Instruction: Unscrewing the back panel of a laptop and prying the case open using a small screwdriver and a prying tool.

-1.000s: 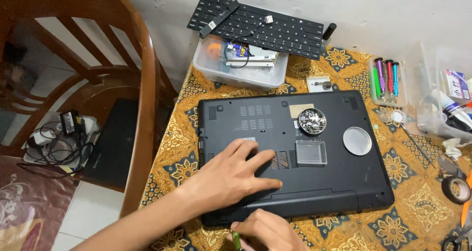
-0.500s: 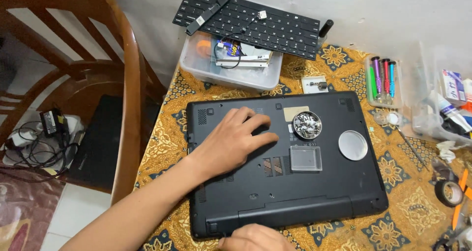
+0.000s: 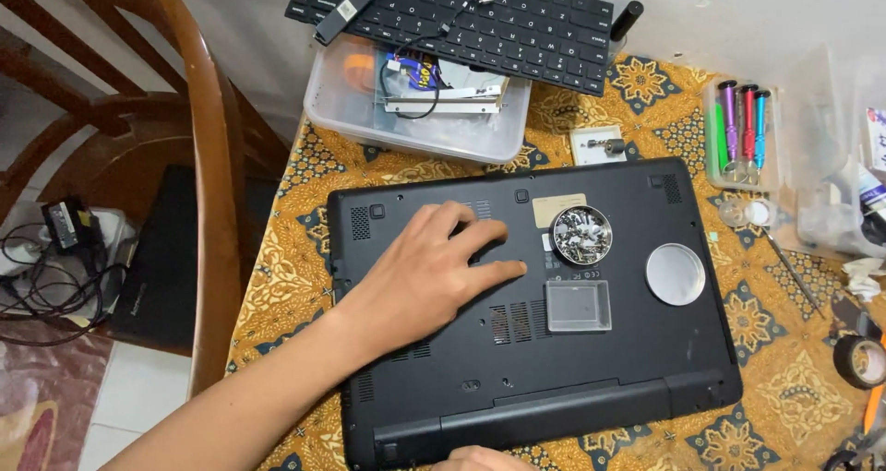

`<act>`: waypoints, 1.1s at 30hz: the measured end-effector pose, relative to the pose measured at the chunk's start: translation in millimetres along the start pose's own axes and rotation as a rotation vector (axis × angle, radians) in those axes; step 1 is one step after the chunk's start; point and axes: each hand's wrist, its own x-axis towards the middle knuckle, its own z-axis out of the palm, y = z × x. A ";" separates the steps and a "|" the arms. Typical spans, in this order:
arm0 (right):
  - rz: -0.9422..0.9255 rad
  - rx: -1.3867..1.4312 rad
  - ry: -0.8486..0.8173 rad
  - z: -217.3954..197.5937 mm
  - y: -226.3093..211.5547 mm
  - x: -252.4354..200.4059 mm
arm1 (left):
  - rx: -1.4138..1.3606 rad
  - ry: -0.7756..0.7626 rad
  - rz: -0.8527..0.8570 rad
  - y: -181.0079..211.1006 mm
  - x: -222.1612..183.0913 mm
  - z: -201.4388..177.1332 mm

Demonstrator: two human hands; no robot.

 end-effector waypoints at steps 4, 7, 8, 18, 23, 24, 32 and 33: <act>-0.017 0.006 0.067 4.1 -0.4 1.7 | 0.011 -0.050 -0.048 -0.1 -0.6 0.3; -0.042 0.005 0.135 7.6 -1.8 2.9 | 0.010 -0.038 -0.038 0.7 0.3 -2.4; -0.054 0.003 0.169 8.7 -2.6 3.2 | 0.010 -0.049 -0.047 0.8 1.0 -4.3; -0.241 -0.450 0.397 20.5 -65.8 18.3 | 0.066 -0.023 -0.055 -5.6 -1.4 1.3; -0.461 -0.291 0.101 9.6 -48.8 13.9 | 0.081 -0.018 -0.056 -11.6 -0.7 7.4; -0.437 -0.285 0.294 16.0 -35.3 12.8 | 0.081 -0.013 -0.055 -13.3 0.2 8.3; -0.678 -0.296 -0.107 -14.6 -44.4 15.1 | 0.101 -0.011 -0.055 -16.1 -0.3 12.7; -0.825 -0.361 -0.014 -14.3 -36.9 15.7 | 0.107 0.000 -0.043 -17.7 -0.7 13.9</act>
